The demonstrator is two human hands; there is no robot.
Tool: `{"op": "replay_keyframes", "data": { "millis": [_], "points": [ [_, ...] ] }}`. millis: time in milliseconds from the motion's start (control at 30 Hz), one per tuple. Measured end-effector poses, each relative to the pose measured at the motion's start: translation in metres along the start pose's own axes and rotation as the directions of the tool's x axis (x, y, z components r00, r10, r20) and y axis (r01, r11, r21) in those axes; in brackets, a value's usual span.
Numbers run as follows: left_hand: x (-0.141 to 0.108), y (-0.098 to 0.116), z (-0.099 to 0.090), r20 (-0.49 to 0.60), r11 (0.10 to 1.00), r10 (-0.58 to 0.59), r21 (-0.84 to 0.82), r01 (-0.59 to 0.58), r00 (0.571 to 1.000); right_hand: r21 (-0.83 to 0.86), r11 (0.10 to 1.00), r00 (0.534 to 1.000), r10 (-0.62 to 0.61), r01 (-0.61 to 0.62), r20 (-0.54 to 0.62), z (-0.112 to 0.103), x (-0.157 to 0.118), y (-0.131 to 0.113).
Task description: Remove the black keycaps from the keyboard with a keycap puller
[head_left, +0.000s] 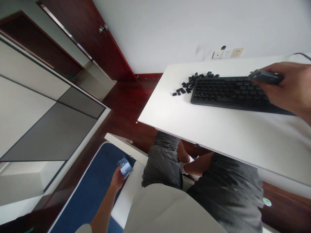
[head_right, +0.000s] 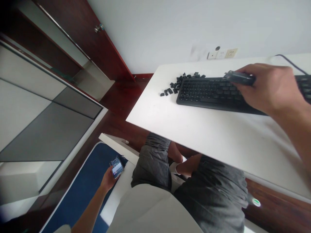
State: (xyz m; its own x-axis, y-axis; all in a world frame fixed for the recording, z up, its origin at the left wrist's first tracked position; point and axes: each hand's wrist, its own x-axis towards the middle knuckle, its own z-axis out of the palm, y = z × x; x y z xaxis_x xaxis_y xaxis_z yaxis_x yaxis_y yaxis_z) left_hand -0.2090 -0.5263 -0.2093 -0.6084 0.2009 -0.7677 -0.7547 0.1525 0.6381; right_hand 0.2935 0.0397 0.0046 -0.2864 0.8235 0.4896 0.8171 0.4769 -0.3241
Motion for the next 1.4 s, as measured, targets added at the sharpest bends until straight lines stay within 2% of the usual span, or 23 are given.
{"op": "replay_keyframes", "data": {
  "millis": [200,300,467,600,733,933,1033,1200,1400],
  "points": [
    [0.000,0.007,0.012,0.000,0.996,0.062,-0.070,-0.062,0.998,-0.021,1.000,1.000,-0.016,0.015,-0.026,0.007,-0.004,0.007],
    [0.001,0.012,0.018,0.006,0.993,0.081,-0.089,-0.081,0.997,-0.001,1.000,1.000,-0.006,0.006,0.015,0.003,-0.003,0.002],
    [0.000,0.028,0.008,-0.036,0.989,0.097,-0.108,-0.101,0.995,0.022,0.998,0.996,0.054,-0.056,0.075,-0.003,0.000,-0.005],
    [0.003,0.035,0.004,-0.113,0.993,0.083,-0.075,-0.092,0.990,0.036,0.999,0.998,0.018,-0.021,0.067,-0.003,0.000,-0.004],
    [0.016,0.033,0.015,-0.167,0.996,0.071,-0.039,-0.078,0.983,0.053,0.998,0.998,-0.033,0.030,0.055,0.000,-0.001,-0.002],
    [0.036,0.026,0.030,-0.232,0.995,0.095,-0.018,-0.102,0.968,-0.018,0.999,0.993,0.032,-0.030,0.114,0.001,0.002,0.000],
    [0.038,0.020,0.027,-0.234,0.994,0.104,-0.011,-0.109,0.967,-0.028,1.000,0.995,0.010,-0.008,0.094,0.003,0.001,0.003],
    [0.033,0.007,0.016,-0.146,0.991,0.123,-0.032,-0.129,0.982,-0.057,0.998,0.998,-0.010,0.014,0.062,0.012,-0.002,0.014],
    [0.043,0.005,0.014,-0.133,0.992,0.128,0.006,-0.128,0.983,-0.078,0.997,0.998,-0.003,0.008,0.067,0.024,-0.003,0.032]
  ]
}}
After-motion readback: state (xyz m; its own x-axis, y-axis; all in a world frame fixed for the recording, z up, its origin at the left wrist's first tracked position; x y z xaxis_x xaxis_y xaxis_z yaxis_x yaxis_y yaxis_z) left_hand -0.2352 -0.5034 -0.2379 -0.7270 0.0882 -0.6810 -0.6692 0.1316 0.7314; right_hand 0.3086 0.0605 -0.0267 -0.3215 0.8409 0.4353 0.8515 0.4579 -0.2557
